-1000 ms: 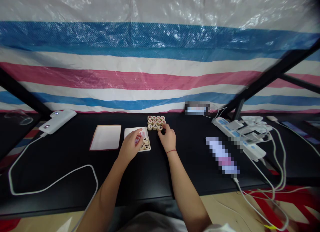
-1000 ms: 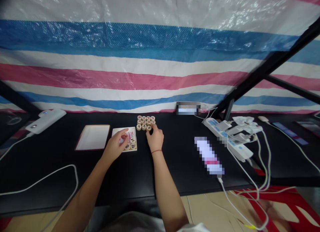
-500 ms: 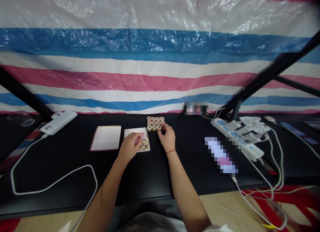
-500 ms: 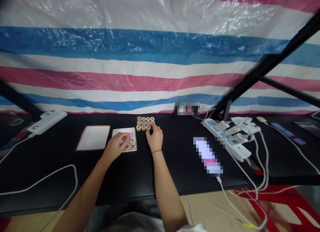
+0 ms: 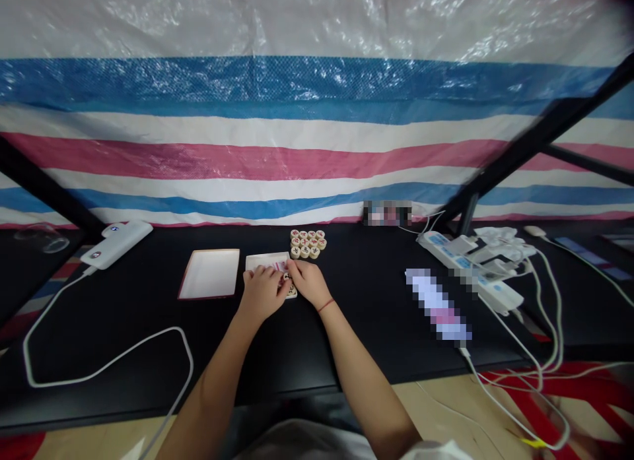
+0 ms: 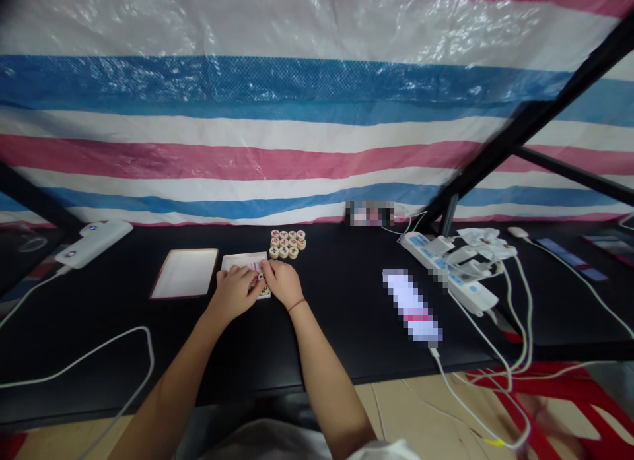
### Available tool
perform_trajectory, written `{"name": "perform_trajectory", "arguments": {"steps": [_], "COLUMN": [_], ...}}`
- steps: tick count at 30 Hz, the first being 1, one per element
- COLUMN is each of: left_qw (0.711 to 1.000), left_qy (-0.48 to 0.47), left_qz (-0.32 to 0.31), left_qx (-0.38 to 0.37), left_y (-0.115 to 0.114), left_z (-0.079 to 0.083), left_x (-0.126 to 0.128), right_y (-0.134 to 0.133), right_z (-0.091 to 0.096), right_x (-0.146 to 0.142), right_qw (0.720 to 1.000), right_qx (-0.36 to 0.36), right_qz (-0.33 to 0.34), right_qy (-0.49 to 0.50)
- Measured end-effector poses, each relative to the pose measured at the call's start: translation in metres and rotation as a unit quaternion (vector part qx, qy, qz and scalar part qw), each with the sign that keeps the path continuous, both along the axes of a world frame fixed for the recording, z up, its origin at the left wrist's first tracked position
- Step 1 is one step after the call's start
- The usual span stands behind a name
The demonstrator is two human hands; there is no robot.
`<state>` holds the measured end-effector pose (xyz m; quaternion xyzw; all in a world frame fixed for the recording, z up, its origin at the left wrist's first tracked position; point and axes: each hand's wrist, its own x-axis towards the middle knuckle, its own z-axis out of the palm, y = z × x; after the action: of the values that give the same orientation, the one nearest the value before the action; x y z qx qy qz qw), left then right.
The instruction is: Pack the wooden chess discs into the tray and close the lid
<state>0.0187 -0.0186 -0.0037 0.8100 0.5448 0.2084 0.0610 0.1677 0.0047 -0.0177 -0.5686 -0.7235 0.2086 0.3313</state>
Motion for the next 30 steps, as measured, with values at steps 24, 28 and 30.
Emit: {"name": "perform_trajectory", "arguments": {"steps": [24,28,30], "left_qw": [0.967,0.948,0.940], "left_qy": [-0.249,-0.314,-0.332], "left_qz": [0.042,0.045,0.061], "left_qx": [0.023,0.040,0.048], "left_y": [0.001,0.001,0.001], "left_z": [0.006,0.006,0.007], "left_x": [-0.005,-0.004,-0.004], "right_y": [-0.010,-0.011,-0.010], "right_z": [0.011,0.016,0.016], "right_x": [-0.006,-0.006,-0.004], "right_qw": [0.991,0.990,0.989], "right_qx": [0.082,0.087,0.102], "right_qz": [0.054,0.053,0.034], "right_qy": [0.091,0.094,0.103]}}
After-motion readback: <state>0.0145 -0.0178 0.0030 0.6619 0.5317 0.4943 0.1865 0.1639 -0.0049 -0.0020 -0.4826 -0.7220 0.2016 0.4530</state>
